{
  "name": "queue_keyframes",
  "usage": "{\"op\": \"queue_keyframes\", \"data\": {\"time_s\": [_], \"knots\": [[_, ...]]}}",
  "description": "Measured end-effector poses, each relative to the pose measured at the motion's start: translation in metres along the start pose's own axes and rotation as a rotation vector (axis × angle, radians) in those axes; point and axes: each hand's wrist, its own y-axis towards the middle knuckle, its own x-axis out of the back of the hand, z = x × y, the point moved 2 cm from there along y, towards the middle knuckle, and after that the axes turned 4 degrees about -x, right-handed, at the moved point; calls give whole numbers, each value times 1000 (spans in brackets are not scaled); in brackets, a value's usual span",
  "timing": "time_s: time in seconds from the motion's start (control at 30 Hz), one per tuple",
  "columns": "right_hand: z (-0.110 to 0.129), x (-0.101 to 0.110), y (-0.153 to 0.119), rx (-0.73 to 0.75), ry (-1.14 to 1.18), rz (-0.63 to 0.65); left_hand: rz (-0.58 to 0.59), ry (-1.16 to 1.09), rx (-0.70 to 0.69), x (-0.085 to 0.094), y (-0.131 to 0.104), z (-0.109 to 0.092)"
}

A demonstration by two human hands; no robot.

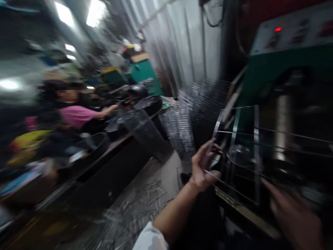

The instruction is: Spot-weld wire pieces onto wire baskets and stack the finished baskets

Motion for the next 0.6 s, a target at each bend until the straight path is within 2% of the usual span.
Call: {"op": "queue_keyframes", "data": {"time_s": [0.07,0.13,0.27,0.43,0.6], "knots": [[4,9,-1,21,-125,-13,-16,-19,-25,0,3,-3],[8,13,4,31,-151,-15,-28,-37,-15,1,9,-5],[11,15,13,-9,-126,-16,-1,-29,-26,-3,18,-11],[11,15,9,-18,-42,-28,1,49,-46,-8,15,-18],[10,12,8,-4,14,-20,-77,66,-43,-8,12,-24]]}}
